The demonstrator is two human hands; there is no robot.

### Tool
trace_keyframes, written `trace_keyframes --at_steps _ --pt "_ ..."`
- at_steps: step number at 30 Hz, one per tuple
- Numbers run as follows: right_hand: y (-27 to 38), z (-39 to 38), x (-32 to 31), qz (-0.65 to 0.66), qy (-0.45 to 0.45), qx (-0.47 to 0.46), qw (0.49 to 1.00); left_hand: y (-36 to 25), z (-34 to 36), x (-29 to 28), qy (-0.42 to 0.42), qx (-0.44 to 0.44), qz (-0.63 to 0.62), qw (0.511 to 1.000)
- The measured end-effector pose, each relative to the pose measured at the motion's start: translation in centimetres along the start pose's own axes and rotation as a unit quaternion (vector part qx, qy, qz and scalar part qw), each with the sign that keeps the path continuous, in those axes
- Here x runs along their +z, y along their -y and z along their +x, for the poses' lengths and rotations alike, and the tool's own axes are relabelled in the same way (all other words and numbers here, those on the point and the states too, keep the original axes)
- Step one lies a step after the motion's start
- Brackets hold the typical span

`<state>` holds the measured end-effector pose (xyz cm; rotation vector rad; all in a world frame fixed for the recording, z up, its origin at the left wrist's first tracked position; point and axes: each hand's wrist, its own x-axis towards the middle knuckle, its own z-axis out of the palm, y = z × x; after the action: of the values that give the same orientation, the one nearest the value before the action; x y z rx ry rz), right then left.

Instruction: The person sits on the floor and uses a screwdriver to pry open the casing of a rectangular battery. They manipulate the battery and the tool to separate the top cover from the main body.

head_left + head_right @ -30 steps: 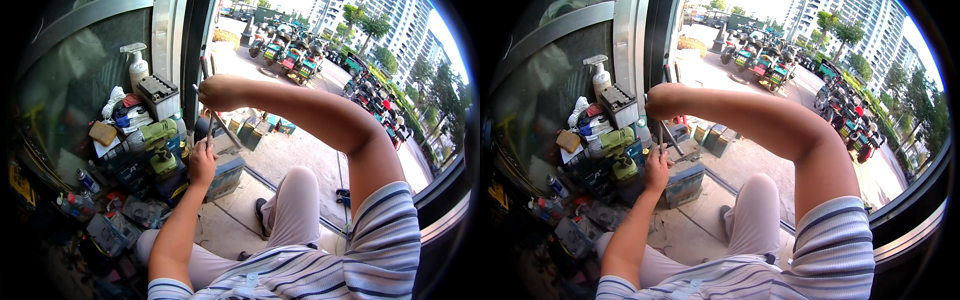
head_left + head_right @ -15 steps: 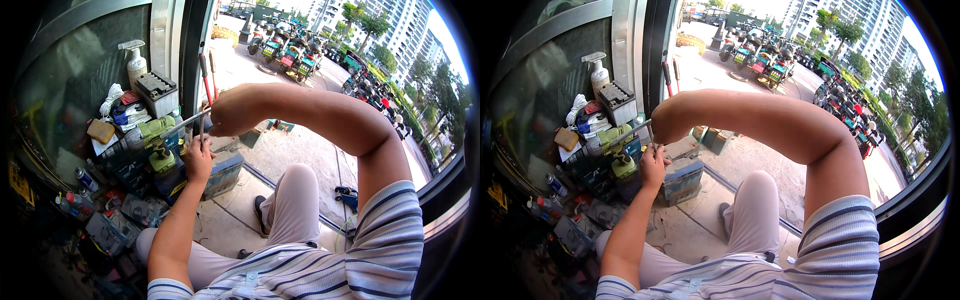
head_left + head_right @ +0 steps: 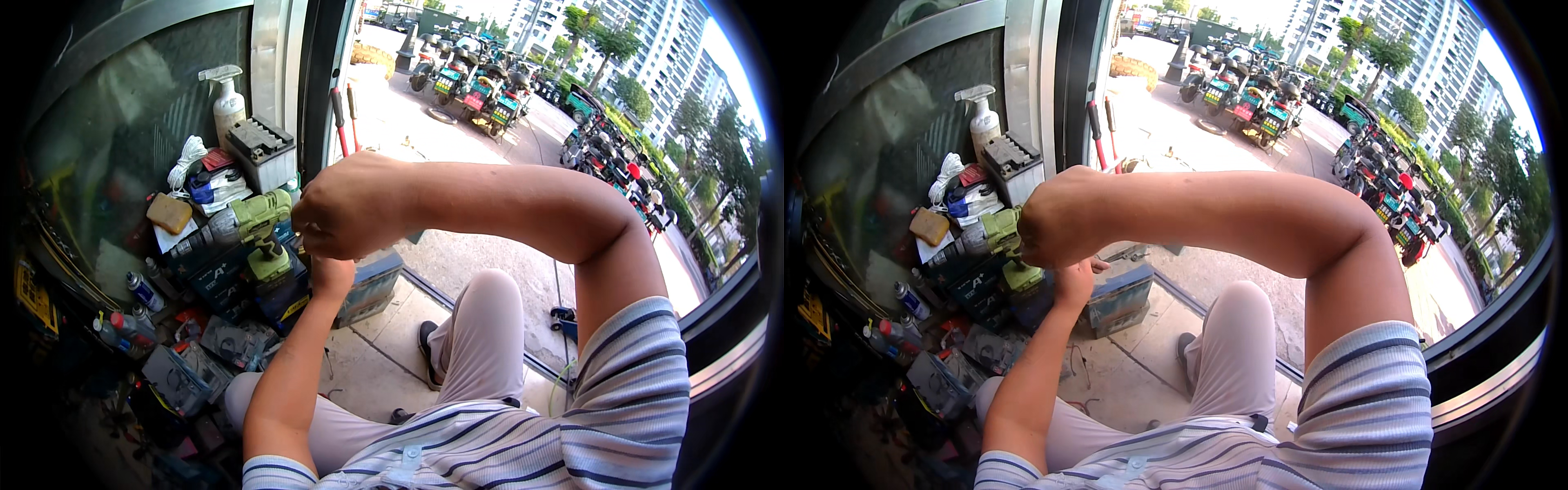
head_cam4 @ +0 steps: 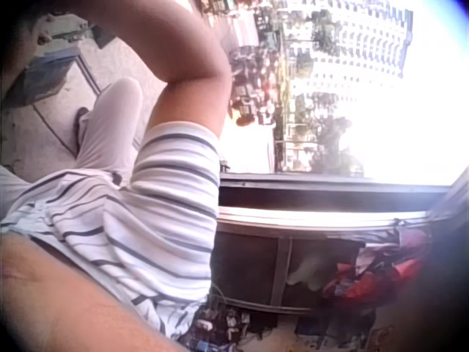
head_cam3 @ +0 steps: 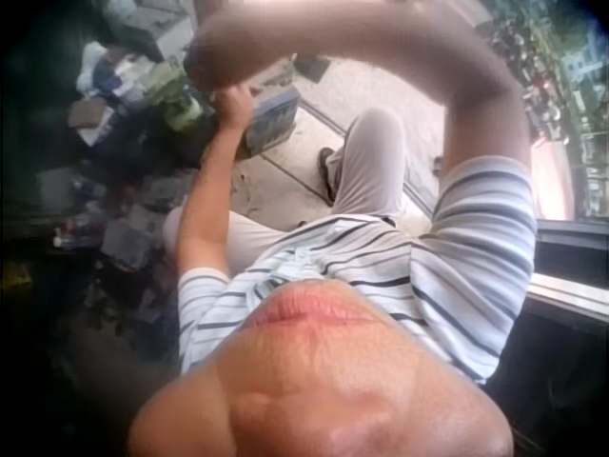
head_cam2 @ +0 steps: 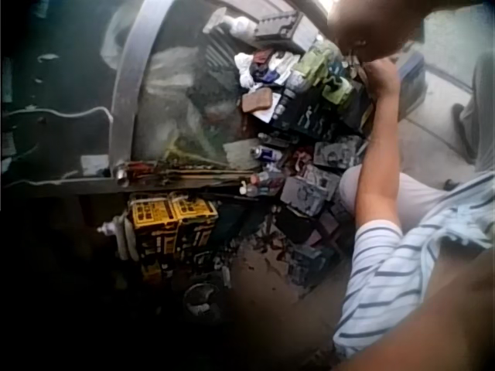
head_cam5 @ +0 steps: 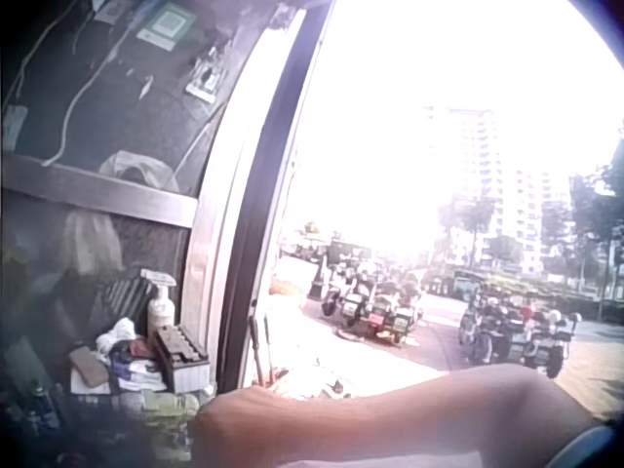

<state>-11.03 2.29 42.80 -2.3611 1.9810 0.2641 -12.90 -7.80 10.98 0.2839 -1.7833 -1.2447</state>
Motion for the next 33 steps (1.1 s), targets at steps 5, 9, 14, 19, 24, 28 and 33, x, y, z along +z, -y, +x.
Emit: trace_keyframes --at_steps 5,9,14,19,24,28,33 --pt "-0.9 -2.8 -0.2 -0.043 0.148 0.13 0.979 -6.2 0.6 0.9 -0.023 0.013 0.131 0.991" --pt "-4.3 -1.2 -0.6 -0.114 0.156 0.246 0.95 -7.3 0.8 0.6 -0.019 -0.092 -0.072 0.993" --pt "-7.5 0.6 0.8 -0.077 0.027 0.255 0.964 -7.6 -0.1 1.1 0.065 -0.042 0.024 0.997" --pt "-4.1 0.6 1.4 -0.045 0.057 0.111 0.991 -8.5 -0.7 2.7 0.091 -0.039 -0.05 0.994" --pt "0.1 -0.8 0.0 -0.048 0.182 0.082 0.979 -0.2 -0.9 1.7 0.061 0.002 0.084 0.995" --pt "-2.6 -2.3 -0.5 -0.092 0.218 0.184 0.954 -7.5 0.3 1.7 0.042 -0.091 -0.023 0.995" --pt "-6.6 -0.9 0.1 -0.15 0.107 0.265 0.947 -7.5 0.1 1.4 0.061 -0.048 -0.02 0.997"
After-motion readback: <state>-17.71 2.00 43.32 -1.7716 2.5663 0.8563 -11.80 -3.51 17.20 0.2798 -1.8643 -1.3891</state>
